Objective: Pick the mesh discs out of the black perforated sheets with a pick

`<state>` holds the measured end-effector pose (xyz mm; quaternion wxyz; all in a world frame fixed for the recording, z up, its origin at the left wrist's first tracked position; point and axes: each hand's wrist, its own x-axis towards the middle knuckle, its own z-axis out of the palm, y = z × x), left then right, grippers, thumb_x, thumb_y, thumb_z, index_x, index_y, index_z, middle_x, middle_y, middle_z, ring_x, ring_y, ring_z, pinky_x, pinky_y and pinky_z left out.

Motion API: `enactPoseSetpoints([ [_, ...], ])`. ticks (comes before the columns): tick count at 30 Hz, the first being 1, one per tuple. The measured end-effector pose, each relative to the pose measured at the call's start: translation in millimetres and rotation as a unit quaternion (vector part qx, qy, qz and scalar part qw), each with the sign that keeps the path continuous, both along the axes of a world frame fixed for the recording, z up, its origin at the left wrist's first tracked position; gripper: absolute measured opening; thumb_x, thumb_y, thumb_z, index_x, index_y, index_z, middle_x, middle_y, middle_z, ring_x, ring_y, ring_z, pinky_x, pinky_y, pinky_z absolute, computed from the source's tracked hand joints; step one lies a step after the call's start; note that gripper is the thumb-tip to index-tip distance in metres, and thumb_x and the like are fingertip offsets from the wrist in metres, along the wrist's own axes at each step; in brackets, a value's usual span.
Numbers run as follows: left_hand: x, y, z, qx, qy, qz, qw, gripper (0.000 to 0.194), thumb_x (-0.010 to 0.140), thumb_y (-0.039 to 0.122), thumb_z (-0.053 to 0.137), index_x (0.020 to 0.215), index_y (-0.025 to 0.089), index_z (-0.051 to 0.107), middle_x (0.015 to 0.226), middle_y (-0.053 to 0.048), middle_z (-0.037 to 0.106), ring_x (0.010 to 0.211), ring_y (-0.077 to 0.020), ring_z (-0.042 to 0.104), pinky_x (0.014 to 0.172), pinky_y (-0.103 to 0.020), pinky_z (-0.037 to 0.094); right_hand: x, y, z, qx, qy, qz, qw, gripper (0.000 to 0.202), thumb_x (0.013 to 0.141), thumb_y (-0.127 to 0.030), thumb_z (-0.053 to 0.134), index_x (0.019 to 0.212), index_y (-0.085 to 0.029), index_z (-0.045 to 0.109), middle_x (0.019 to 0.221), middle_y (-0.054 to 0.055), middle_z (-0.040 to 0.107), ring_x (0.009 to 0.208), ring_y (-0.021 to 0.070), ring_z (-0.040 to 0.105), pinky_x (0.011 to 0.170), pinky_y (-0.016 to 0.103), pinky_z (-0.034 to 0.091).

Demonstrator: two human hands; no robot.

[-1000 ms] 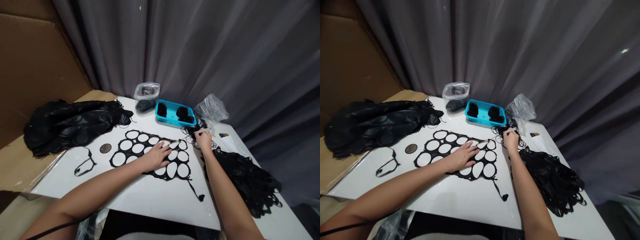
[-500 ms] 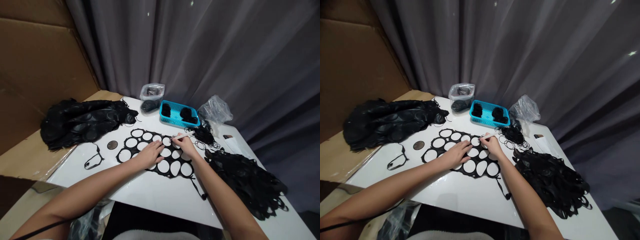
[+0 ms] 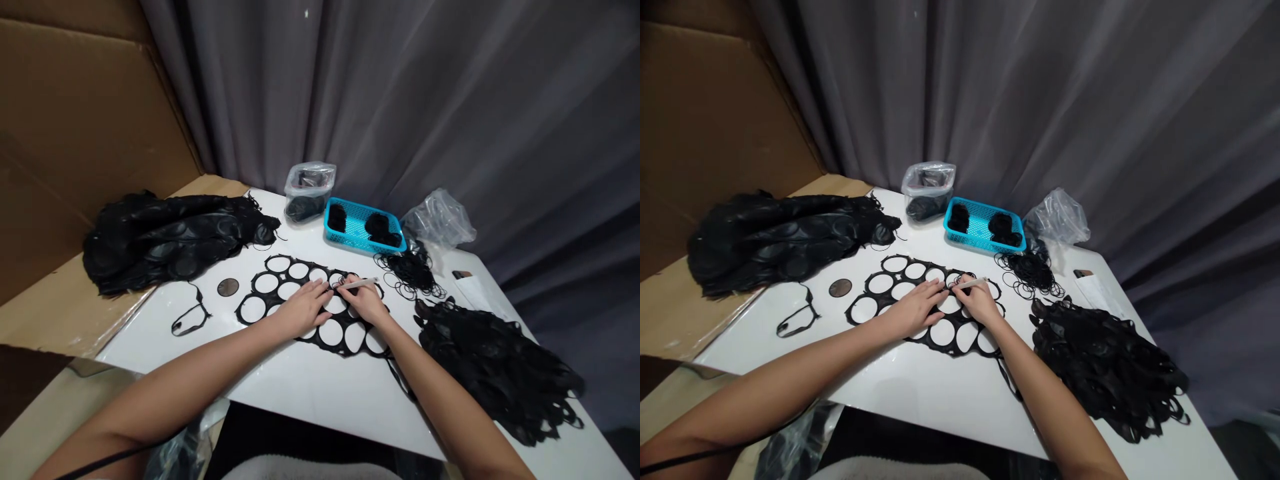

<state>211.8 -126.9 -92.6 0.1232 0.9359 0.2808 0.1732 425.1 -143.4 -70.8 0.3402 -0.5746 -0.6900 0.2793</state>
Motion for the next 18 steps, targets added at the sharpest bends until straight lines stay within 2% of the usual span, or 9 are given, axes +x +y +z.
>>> enactPoseSetpoints([
  [4,0.6,0.3,-1.2,0.001,0.002,0.000,1.000,0.048,0.096,0.036,0.058,0.138,0.016,0.051,0.148,-0.017,0.049,0.144,-0.0321,0.039,0.117,-0.049,0.034,-1.7,-3.9,0.8,0.019,-0.022,0.009,1.000,0.023,0.089,-0.034,0.058,0.068,-0.024,0.054,0.072,0.000,0.064,0.070,0.0193,0.058,0.070,0.031,0.041],
  [7,1.1,0.2,-1.2,0.001,0.002,0.002,1.000,0.047,0.095,0.035,0.060,0.136,0.015,0.052,0.147,-0.018,0.049,0.143,-0.0328,0.039,0.117,-0.049,0.034,-2.1,-6.3,-0.1,0.030,-0.015,-0.009,0.999,0.024,0.090,-0.035,0.056,0.069,-0.024,0.055,0.074,0.001,0.064,0.072,0.0201,0.059,0.072,0.032,0.041],
  [11,0.9,-0.2,1.1,0.003,0.015,0.001,1.000,0.046,0.095,0.034,0.061,0.136,0.014,0.053,0.148,-0.018,0.049,0.143,-0.0333,0.040,0.117,-0.049,0.034,-2.5,-7.4,-0.6,0.005,0.013,-0.045,0.999,0.022,0.089,-0.038,0.057,0.072,-0.024,0.055,0.075,0.001,0.065,0.073,0.0204,0.059,0.071,0.031,0.041],
  [18,1.2,-0.6,4.3,-0.003,0.029,0.001,1.000,0.049,0.094,0.032,0.062,0.137,0.010,0.052,0.149,-0.020,0.048,0.142,-0.0360,0.040,0.117,-0.049,0.034,-3.0,-5.3,1.1,-0.013,0.006,-0.042,0.999,0.021,0.087,-0.038,0.057,0.072,-0.024,0.052,0.074,0.000,0.065,0.074,0.0203,0.059,0.071,0.030,0.042],
])
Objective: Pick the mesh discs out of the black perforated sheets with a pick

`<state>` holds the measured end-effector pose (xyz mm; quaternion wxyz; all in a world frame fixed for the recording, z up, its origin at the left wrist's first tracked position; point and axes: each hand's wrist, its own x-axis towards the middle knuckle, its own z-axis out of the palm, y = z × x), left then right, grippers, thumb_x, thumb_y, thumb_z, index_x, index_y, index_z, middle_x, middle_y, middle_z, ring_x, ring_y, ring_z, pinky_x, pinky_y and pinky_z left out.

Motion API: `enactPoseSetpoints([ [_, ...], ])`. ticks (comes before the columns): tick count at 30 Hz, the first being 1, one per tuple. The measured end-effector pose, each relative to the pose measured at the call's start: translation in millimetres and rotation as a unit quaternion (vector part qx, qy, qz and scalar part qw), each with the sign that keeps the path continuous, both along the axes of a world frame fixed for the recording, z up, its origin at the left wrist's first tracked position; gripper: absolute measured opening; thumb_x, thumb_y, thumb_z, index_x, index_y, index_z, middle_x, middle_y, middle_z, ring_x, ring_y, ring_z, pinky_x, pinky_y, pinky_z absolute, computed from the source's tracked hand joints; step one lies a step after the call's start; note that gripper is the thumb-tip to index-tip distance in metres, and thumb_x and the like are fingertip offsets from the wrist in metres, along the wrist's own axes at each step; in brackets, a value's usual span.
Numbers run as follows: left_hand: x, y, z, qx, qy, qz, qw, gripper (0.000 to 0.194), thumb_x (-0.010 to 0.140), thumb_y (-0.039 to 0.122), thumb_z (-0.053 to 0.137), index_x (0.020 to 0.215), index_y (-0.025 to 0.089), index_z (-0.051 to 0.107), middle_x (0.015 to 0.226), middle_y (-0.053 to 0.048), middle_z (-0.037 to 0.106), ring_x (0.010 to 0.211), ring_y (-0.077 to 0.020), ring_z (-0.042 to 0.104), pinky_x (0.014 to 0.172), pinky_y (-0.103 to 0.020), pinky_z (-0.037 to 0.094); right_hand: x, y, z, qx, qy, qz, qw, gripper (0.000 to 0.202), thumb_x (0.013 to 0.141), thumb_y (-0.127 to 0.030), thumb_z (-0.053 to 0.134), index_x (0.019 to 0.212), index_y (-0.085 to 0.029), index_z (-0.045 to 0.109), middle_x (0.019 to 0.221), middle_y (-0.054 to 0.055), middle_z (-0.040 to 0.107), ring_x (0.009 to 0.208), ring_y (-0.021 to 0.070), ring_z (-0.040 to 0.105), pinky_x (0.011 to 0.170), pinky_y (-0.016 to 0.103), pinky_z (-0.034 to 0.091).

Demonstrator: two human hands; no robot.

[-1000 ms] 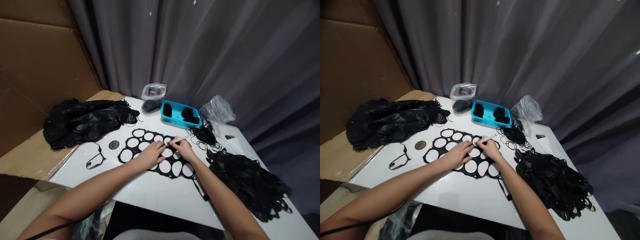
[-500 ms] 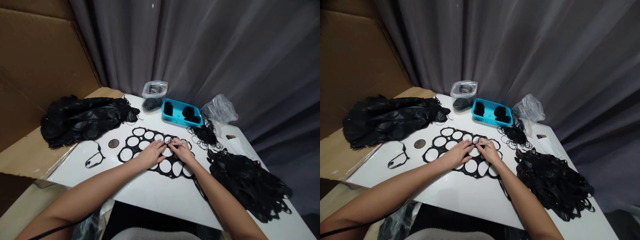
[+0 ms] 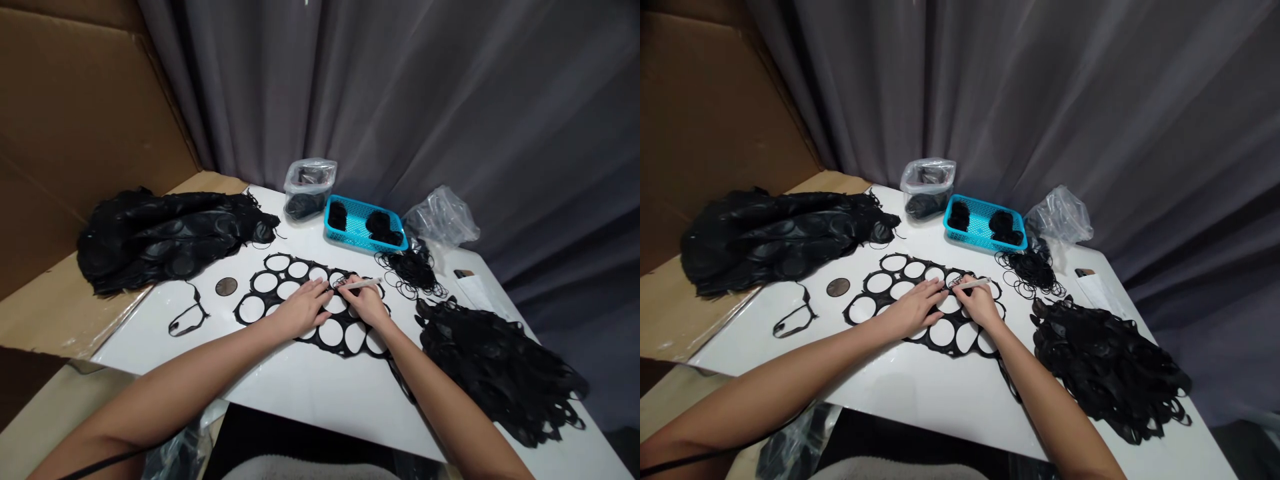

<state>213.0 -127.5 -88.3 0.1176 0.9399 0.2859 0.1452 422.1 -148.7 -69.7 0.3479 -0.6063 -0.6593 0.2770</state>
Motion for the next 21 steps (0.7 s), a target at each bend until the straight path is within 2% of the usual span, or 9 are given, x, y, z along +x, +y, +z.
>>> enactPoseSetpoints([
  [9,-0.8,0.6,-4.4,-0.006,-0.025,-0.001,1.000,0.047,0.095,0.034,0.061,0.136,0.013,0.053,0.149,-0.019,0.048,0.144,-0.0331,0.039,0.117,-0.049,0.033,0.7,-1.4,-3.3,0.003,0.000,-0.003,1.000,0.022,0.088,-0.038,0.058,0.073,-0.023,0.053,0.072,-0.001,0.063,0.070,0.0186,0.058,0.070,0.029,0.041],
  [14,-0.4,0.8,-6.2,0.002,-0.014,-0.001,1.000,0.048,0.095,0.034,0.060,0.137,0.012,0.053,0.150,-0.020,0.047,0.144,-0.0333,0.038,0.118,-0.049,0.033,1.9,0.6,-2.8,0.017,-0.008,0.018,1.000,0.022,0.090,-0.036,0.056,0.072,-0.023,0.051,0.072,-0.001,0.062,0.071,0.0189,0.058,0.069,0.029,0.040],
  [18,0.3,0.5,-8.0,0.011,-0.021,0.001,1.000,0.047,0.094,0.034,0.061,0.136,0.014,0.052,0.149,-0.018,0.048,0.144,-0.0324,0.039,0.118,-0.048,0.033,-4.5,-6.1,-4.0,0.066,-0.108,0.046,0.991,0.022,0.094,-0.030,0.050,0.073,-0.023,0.049,0.077,0.002,0.063,0.075,0.0203,0.057,0.075,0.033,0.038],
  [21,0.4,0.8,-9.2,0.009,-0.030,0.002,1.000,0.047,0.094,0.034,0.061,0.136,0.013,0.053,0.147,-0.018,0.050,0.143,-0.0323,0.040,0.118,-0.048,0.032,-13.9,-13.9,-7.1,0.107,-0.210,0.073,0.969,0.020,0.097,-0.025,0.044,0.078,-0.021,0.051,0.081,0.005,0.064,0.082,0.0225,0.057,0.080,0.035,0.035],
])
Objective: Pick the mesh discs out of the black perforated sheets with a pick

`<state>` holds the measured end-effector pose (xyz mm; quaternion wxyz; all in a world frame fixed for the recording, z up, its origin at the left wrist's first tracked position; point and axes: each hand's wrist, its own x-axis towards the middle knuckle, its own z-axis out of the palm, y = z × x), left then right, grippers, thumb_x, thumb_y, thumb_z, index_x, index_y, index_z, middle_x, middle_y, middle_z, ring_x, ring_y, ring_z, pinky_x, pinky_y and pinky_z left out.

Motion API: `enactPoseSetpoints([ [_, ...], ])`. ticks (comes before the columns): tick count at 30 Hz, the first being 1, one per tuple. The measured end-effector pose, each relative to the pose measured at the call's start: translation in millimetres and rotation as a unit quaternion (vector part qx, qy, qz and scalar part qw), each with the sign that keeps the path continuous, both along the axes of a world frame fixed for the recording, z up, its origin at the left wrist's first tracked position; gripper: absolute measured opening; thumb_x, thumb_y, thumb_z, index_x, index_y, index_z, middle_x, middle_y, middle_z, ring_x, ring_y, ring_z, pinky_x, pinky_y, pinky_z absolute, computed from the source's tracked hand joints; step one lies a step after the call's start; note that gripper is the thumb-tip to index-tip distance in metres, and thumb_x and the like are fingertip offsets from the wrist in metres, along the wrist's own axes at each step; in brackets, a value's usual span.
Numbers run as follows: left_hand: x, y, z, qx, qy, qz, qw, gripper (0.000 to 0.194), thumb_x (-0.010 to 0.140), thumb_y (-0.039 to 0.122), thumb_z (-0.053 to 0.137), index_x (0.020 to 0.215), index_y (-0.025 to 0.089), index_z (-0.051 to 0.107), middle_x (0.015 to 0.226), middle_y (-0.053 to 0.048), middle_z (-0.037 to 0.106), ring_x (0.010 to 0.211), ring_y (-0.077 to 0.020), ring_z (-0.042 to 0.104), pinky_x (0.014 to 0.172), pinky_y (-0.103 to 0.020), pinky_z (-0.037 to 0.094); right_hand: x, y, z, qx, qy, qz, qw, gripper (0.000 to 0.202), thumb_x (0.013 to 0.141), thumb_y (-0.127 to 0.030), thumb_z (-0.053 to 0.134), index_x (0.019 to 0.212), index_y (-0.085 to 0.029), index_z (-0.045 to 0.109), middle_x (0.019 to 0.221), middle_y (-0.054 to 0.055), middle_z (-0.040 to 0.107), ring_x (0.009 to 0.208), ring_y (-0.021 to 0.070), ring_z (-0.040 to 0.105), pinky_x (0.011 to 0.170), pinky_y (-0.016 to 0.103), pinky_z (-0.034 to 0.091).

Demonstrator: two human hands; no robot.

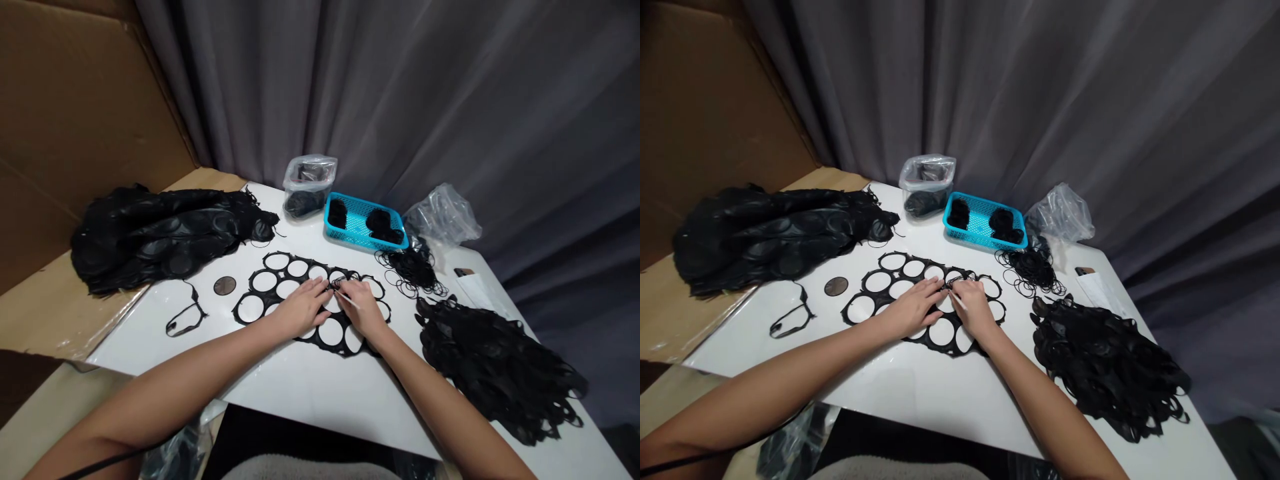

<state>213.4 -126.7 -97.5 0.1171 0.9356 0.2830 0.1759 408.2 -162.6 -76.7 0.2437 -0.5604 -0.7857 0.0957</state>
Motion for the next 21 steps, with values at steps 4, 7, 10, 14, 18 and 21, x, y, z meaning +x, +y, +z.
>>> enactPoseSetpoints([
  [4,-0.4,0.7,1.5,0.003,0.015,-0.002,1.000,0.047,0.094,0.034,0.061,0.134,0.012,0.054,0.148,-0.019,0.049,0.143,-0.0332,0.039,0.118,-0.048,0.033,12.5,13.8,4.5,0.040,-0.082,-0.032,0.995,0.017,0.093,-0.017,0.042,0.080,-0.020,0.054,0.081,0.007,0.065,0.081,0.0236,0.056,0.077,0.035,0.033],
  [7,-1.1,0.1,3.7,0.003,0.028,0.000,1.000,0.046,0.095,0.034,0.060,0.135,0.013,0.054,0.149,-0.018,0.048,0.143,-0.0335,0.040,0.118,-0.049,0.033,53.6,42.7,20.4,0.082,-0.078,-0.173,0.978,0.014,0.087,-0.018,0.045,0.074,-0.021,0.051,0.073,0.007,0.061,0.073,0.0230,0.053,0.069,0.033,0.031],
  [10,-3.0,-0.5,5.2,-0.011,0.021,-0.002,1.000,0.045,0.095,0.032,0.060,0.135,0.012,0.054,0.148,-0.018,0.048,0.143,-0.0341,0.039,0.118,-0.050,0.032,97.1,64.6,39.3,0.119,0.002,-0.299,0.947,0.014,0.085,-0.025,0.048,0.070,-0.022,0.048,0.069,0.005,0.058,0.068,0.0218,0.051,0.065,0.032,0.029],
  [14,-6.7,3.2,12.8,-0.069,-0.028,-0.011,0.997,0.042,0.092,0.030,0.062,0.132,0.015,0.057,0.144,-0.017,0.051,0.140,-0.0346,0.043,0.116,-0.052,0.035,112.0,62.3,56.9,0.040,0.184,-0.285,0.940,0.027,0.076,-0.040,0.062,0.063,-0.024,0.045,0.060,-0.001,0.053,0.063,0.0181,0.049,0.061,0.030,0.031],
  [18,-3.3,12.3,40.0,-0.157,-0.109,0.003,0.981,0.052,0.093,0.039,0.061,0.140,0.018,0.051,0.145,-0.016,0.048,0.133,-0.0314,0.050,0.110,-0.046,0.042,83.9,37.9,74.3,-0.151,0.393,-0.174,0.890,0.041,0.061,-0.045,0.080,0.063,-0.022,0.046,0.065,0.000,0.059,0.070,0.0184,0.059,0.058,0.027,0.035],
  [21,8.8,19.8,67.3,-0.266,-0.206,-0.031,0.941,0.078,0.085,0.042,0.072,0.152,0.023,0.036,0.154,-0.014,0.038,0.143,-0.0317,0.038,0.116,-0.047,0.034,59.3,16.9,91.9,-0.239,0.458,-0.109,0.849,0.044,0.058,-0.041,0.087,0.066,-0.020,0.048,0.072,0.002,0.062,0.078,0.0197,0.064,0.054,0.024,0.035],
])
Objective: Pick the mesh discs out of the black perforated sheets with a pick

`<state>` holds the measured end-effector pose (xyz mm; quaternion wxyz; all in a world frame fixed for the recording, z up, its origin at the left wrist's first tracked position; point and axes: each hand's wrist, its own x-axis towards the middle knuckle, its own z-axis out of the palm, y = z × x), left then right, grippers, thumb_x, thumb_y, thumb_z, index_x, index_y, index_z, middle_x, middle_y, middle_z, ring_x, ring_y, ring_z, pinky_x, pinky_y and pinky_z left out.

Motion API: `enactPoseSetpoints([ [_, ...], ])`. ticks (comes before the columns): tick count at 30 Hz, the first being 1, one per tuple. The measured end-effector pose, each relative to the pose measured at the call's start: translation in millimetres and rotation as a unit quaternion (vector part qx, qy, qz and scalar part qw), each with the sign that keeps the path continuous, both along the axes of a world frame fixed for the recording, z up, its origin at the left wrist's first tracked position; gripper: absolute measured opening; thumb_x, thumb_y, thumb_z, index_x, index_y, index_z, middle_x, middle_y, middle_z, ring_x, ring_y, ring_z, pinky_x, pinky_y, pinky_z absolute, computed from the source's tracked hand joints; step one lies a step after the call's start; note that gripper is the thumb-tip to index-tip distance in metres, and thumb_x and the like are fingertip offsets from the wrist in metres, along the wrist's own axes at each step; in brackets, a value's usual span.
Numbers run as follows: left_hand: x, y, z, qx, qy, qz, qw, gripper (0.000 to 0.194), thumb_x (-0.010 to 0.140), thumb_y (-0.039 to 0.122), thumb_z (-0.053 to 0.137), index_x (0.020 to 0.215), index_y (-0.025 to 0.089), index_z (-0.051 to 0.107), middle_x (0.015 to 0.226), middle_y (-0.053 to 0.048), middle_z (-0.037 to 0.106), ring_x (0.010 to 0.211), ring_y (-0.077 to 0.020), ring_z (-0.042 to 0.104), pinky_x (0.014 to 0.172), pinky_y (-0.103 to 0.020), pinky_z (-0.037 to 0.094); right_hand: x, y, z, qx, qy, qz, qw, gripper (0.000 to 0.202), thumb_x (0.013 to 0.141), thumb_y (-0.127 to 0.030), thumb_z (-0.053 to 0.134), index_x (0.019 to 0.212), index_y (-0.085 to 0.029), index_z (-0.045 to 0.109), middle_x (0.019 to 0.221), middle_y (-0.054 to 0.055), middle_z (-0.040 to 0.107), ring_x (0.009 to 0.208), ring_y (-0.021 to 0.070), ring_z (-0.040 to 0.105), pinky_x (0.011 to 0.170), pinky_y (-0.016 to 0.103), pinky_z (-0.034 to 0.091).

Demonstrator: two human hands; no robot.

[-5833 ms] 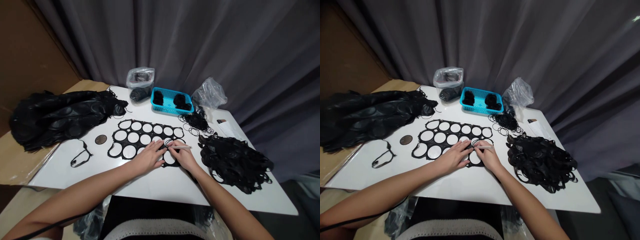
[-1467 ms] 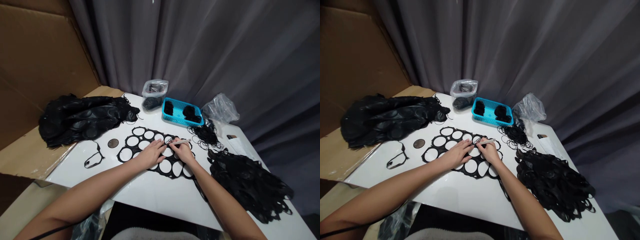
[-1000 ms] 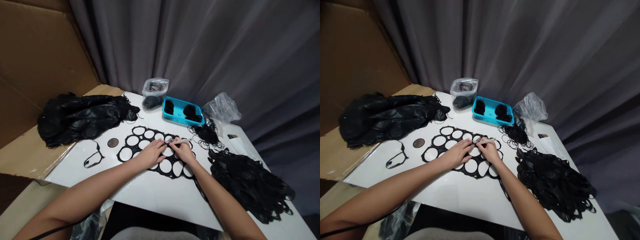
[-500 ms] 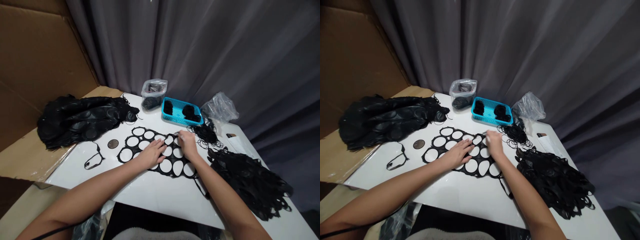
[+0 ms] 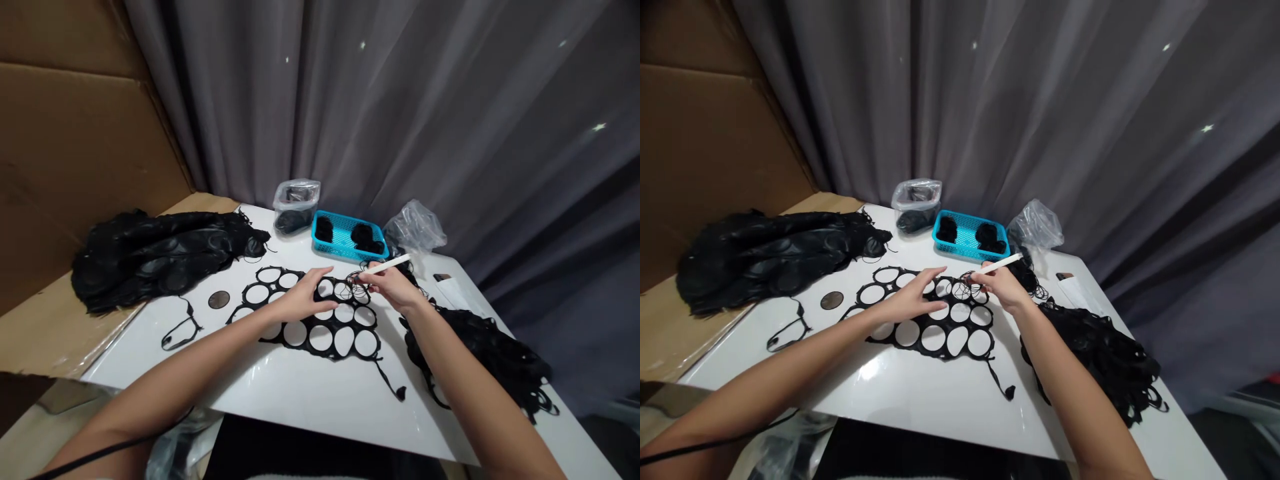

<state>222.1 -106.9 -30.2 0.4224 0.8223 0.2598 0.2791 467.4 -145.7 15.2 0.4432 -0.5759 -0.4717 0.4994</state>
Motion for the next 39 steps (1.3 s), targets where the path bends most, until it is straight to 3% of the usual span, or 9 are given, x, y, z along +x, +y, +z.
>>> enactPoseSetpoints([
  [6,26.1,10.1,24.2,-0.253,-0.116,-0.188,0.942,0.096,0.076,0.020,0.080,0.155,0.031,0.027,0.132,-0.012,0.058,0.124,-0.0254,0.056,0.101,-0.043,0.044,-24.8,-28.5,19.0,-0.042,0.075,0.088,0.992,0.045,0.060,-0.037,0.090,0.065,-0.019,0.049,0.072,-0.001,0.059,0.063,0.0109,0.054,0.039,0.018,0.024],
  [10,26.8,7.0,22.6,-0.348,-0.145,-0.183,0.908,0.084,0.070,0.019,0.087,0.144,0.027,0.048,0.083,0.004,0.057,0.084,-0.0130,0.063,0.089,-0.034,0.048,-21.6,-39.9,16.7,-0.055,0.118,0.095,0.987,0.047,0.060,-0.036,0.091,0.065,-0.019,0.047,0.069,-0.001,0.058,0.063,0.0113,0.057,0.036,0.016,0.025],
  [15,16.6,-5.5,26.2,-0.451,-0.216,-0.177,0.848,0.064,0.077,0.026,0.084,0.136,0.021,0.058,0.077,0.002,0.059,0.078,-0.0126,0.064,0.081,-0.027,0.048,-17.0,-48.0,-3.2,-0.076,0.193,0.120,0.971,0.044,0.063,-0.035,0.090,0.070,-0.020,0.049,0.081,0.005,0.067,0.074,0.0158,0.066,0.035,0.015,0.025],
  [21,-8.8,-18.1,31.8,-0.574,-0.245,0.019,0.781,0.025,0.084,0.016,0.075,0.108,0.014,0.068,0.076,-0.001,0.060,0.052,-0.0027,0.049,0.040,-0.009,0.032,-36.6,-37.0,-46.4,-0.029,0.222,0.012,0.975,0.045,0.062,-0.039,0.089,0.073,-0.023,0.049,0.092,0.006,0.073,0.090,0.0216,0.070,0.053,0.023,0.049],
  [25,-44.9,-27.3,38.7,-0.569,-0.344,0.069,0.744,0.026,0.093,0.021,0.064,0.119,0.024,0.064,0.113,-0.009,0.067,0.056,-0.0012,0.049,0.035,-0.004,0.025,-48.9,-35.5,-70.4,0.016,0.186,-0.096,0.978,0.048,0.060,-0.046,0.089,0.070,-0.023,0.048,0.082,0.004,0.072,0.078,0.0184,0.068,0.061,0.027,0.052],
  [28,-60.3,-36.5,33.7,-0.515,-0.377,0.106,0.763,0.030,0.092,0.022,0.063,0.122,0.024,0.065,0.111,-0.009,0.070,0.060,-0.0036,0.054,0.040,-0.006,0.035,-57.5,-40.8,-77.7,0.028,0.130,-0.081,0.988,0.040,0.069,-0.049,0.082,0.072,-0.023,0.052,0.078,0.004,0.071,0.074,0.0180,0.067,0.070,0.032,0.054],
  [33,-49.6,-50.9,-3.2,-0.144,-0.075,0.089,0.983,0.023,0.093,0.026,0.059,0.106,0.018,0.075,0.094,-0.007,0.075,0.092,-0.0188,0.069,0.088,-0.031,0.056,-69.0,-49.1,-75.5,0.086,-0.081,0.052,0.992,0.019,0.082,-0.039,0.066,0.079,-0.022,0.060,0.088,0.005,0.072,0.083,0.0215,0.067,0.077,0.035,0.052],
  [36,-40.7,-59.7,-26.2,0.107,0.105,0.029,0.988,0.031,0.093,0.020,0.055,0.119,0.019,0.071,0.127,-0.009,0.068,0.124,-0.0265,0.059,0.107,-0.042,0.047,-69.5,-50.7,-75.6,0.129,-0.186,0.080,0.971,0.015,0.082,-0.031,0.059,0.071,-0.022,0.056,0.094,0.005,0.070,0.081,0.0203,0.064,0.074,0.033,0.049],
  [39,-38.4,-66.3,-41.3,0.204,0.193,0.032,0.959,0.042,0.093,0.021,0.057,0.134,0.018,0.059,0.145,-0.011,0.055,0.138,-0.0281,0.047,0.113,-0.043,0.042,-67.0,-51.3,-77.7,0.135,-0.200,0.082,0.967,0.016,0.084,-0.030,0.056,0.070,-0.022,0.054,0.095,0.005,0.070,0.081,0.0200,0.063,0.074,0.032,0.048],
])
